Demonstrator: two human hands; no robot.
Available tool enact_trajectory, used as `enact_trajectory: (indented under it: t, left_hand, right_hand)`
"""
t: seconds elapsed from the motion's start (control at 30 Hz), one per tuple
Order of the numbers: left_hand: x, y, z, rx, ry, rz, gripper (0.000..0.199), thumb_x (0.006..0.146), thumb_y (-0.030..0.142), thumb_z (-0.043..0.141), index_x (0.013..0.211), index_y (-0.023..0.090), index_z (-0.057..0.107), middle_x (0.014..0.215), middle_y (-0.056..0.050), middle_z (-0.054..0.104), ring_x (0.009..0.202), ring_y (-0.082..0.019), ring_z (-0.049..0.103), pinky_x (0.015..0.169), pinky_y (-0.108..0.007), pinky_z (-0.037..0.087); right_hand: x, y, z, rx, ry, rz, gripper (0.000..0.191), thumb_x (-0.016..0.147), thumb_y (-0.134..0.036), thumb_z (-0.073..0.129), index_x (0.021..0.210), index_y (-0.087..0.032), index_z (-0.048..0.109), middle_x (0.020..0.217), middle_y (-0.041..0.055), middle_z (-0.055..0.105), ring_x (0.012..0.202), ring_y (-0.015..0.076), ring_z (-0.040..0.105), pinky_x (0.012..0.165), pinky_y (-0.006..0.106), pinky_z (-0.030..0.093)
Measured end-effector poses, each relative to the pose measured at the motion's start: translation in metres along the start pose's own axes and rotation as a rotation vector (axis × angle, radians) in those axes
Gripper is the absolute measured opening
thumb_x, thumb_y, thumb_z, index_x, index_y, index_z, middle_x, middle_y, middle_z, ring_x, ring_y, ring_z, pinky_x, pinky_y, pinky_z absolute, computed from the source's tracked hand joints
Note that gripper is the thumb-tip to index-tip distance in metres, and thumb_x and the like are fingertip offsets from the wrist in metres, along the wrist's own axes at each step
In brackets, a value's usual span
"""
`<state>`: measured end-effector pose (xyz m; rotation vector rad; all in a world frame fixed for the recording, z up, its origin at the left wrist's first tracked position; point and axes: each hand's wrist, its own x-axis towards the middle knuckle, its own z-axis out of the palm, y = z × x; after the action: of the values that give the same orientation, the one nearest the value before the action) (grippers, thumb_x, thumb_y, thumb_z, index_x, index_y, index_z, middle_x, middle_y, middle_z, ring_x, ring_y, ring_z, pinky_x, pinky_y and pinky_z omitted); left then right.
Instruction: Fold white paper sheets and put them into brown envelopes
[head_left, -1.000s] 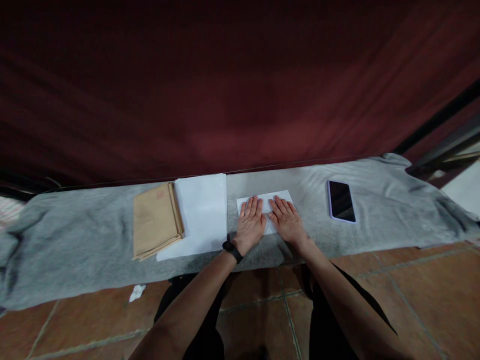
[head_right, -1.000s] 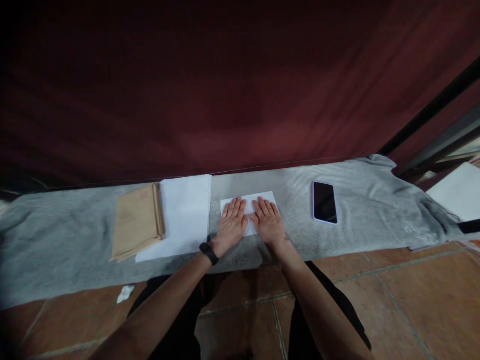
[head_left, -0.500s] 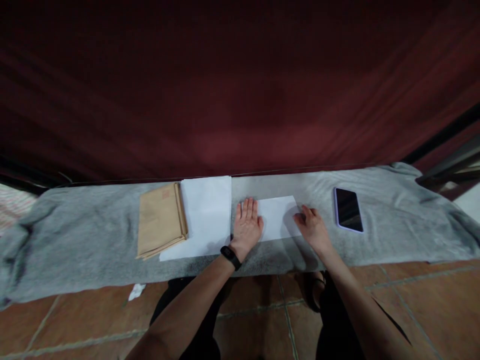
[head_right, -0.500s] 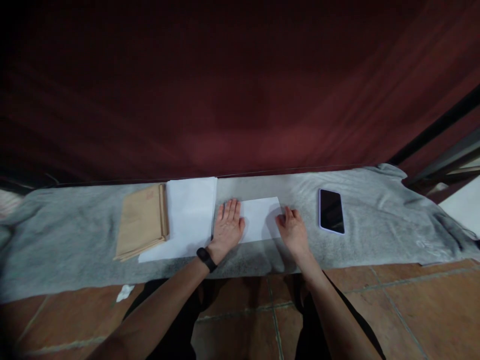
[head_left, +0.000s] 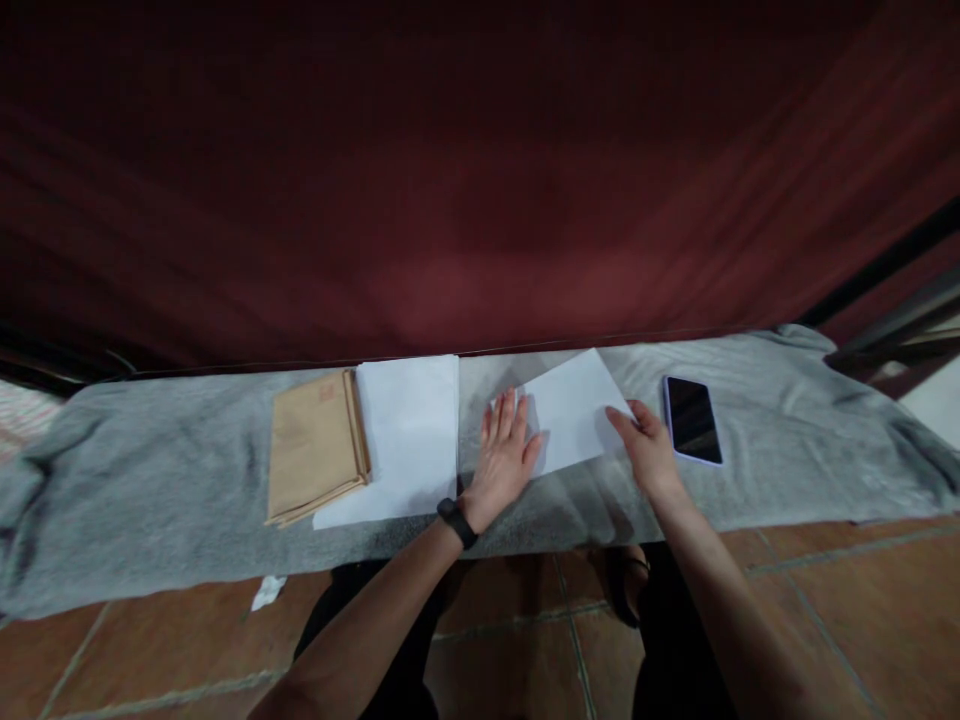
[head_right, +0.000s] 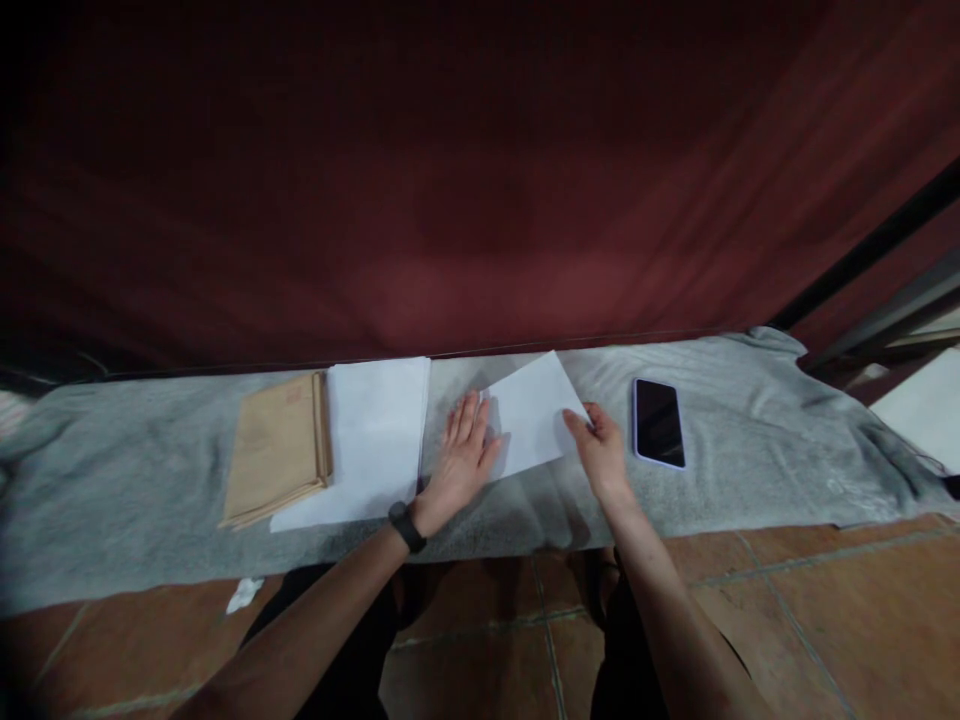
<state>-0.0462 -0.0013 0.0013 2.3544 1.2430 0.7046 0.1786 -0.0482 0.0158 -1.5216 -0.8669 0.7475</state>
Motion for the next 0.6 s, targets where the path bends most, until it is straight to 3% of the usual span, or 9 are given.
enact_trajectory:
  t: [0.1, 0.17, 0.23, 0.33, 0.43, 0.53, 0.6]
  left_hand:
    - [0.001, 0.01, -0.003, -0.465, -0.009, -0.091, 0.066, 0.1, 0.044, 0.048, 0.159, 0.029, 0.024, 0.169, -0.004, 0.014, 0.155, -0.024, 0.012, 0.126, -0.046, 0.018]
    - [0.002, 0.018, -0.006, -0.802, -0.049, -0.169, 0.068, 0.097, 0.047, 0.053, 0.158, 0.034, 0.025, 0.168, -0.003, 0.02, 0.153, -0.025, 0.022, 0.122, -0.047, 0.028]
    - [0.003, 0.026, -0.009, -1.085, -0.118, -0.205, 0.071, 0.096, 0.049, 0.053, 0.158, 0.033, 0.022, 0.164, -0.007, 0.03, 0.149, -0.028, 0.033, 0.115, -0.048, 0.04]
    - [0.004, 0.038, -0.011, -1.25, -0.182, -0.216, 0.073, 0.096, 0.049, 0.052, 0.159, 0.028, 0.021, 0.157, -0.011, 0.042, 0.14, -0.027, 0.047, 0.105, -0.044, 0.049]
    - [0.003, 0.041, -0.008, -1.291, -0.103, -0.323, 0.062, 0.09, 0.045, 0.061, 0.145, 0.019, 0.047, 0.142, -0.013, 0.059, 0.127, -0.025, 0.059, 0.103, -0.039, 0.051]
    - [0.004, 0.03, -0.001, -1.282, 0.037, -0.508, 0.043, 0.079, 0.035, 0.069, 0.117, 0.014, 0.067, 0.117, -0.011, 0.073, 0.106, -0.024, 0.07, 0.096, -0.037, 0.054]
    - [0.006, 0.016, 0.002, -1.229, 0.072, -0.604, 0.037, 0.075, 0.029, 0.068, 0.108, 0.013, 0.069, 0.106, -0.009, 0.076, 0.094, -0.023, 0.072, 0.087, -0.036, 0.057]
  right_hand:
    - [-0.003, -0.021, -0.01, 0.0, 0.41, -0.267, 0.032, 0.083, -0.052, 0.065, 0.085, -0.02, 0.059, 0.074, -0.0035, 0.058, 0.064, 0.0132, 0.052, 0.062, 0.026, 0.044]
    - [-0.01, -0.028, -0.013, -0.145, 0.535, -0.442, 0.027, 0.088, -0.048, 0.062, 0.086, -0.021, 0.059, 0.076, -0.0021, 0.059, 0.07, 0.0146, 0.055, 0.067, 0.028, 0.046]
    - [-0.021, -0.03, -0.01, -0.36, 0.413, -0.572, 0.023, 0.091, -0.044, 0.059, 0.088, -0.021, 0.062, 0.078, 0.0009, 0.062, 0.073, 0.0172, 0.059, 0.07, 0.03, 0.049]
    - [-0.039, -0.025, 0.008, -0.632, -0.023, -0.696, 0.024, 0.098, -0.038, 0.05, 0.1, -0.022, 0.069, 0.091, 0.0085, 0.071, 0.085, 0.0213, 0.066, 0.079, 0.033, 0.054]
    - [-0.053, -0.019, 0.03, -0.743, -0.32, -0.777, 0.032, 0.101, -0.032, 0.042, 0.108, -0.022, 0.072, 0.109, 0.011, 0.073, 0.1, 0.022, 0.068, 0.091, 0.036, 0.054]
    - [-0.055, -0.015, 0.041, -0.73, -0.46, -0.788, 0.035, 0.102, -0.035, 0.042, 0.121, -0.022, 0.069, 0.12, 0.0091, 0.071, 0.11, 0.022, 0.066, 0.098, 0.038, 0.053]
    - [-0.048, -0.01, 0.04, -0.686, -0.42, -0.71, 0.037, 0.103, -0.036, 0.04, 0.125, -0.022, 0.067, 0.123, 0.0084, 0.07, 0.115, 0.0223, 0.064, 0.102, 0.039, 0.051]
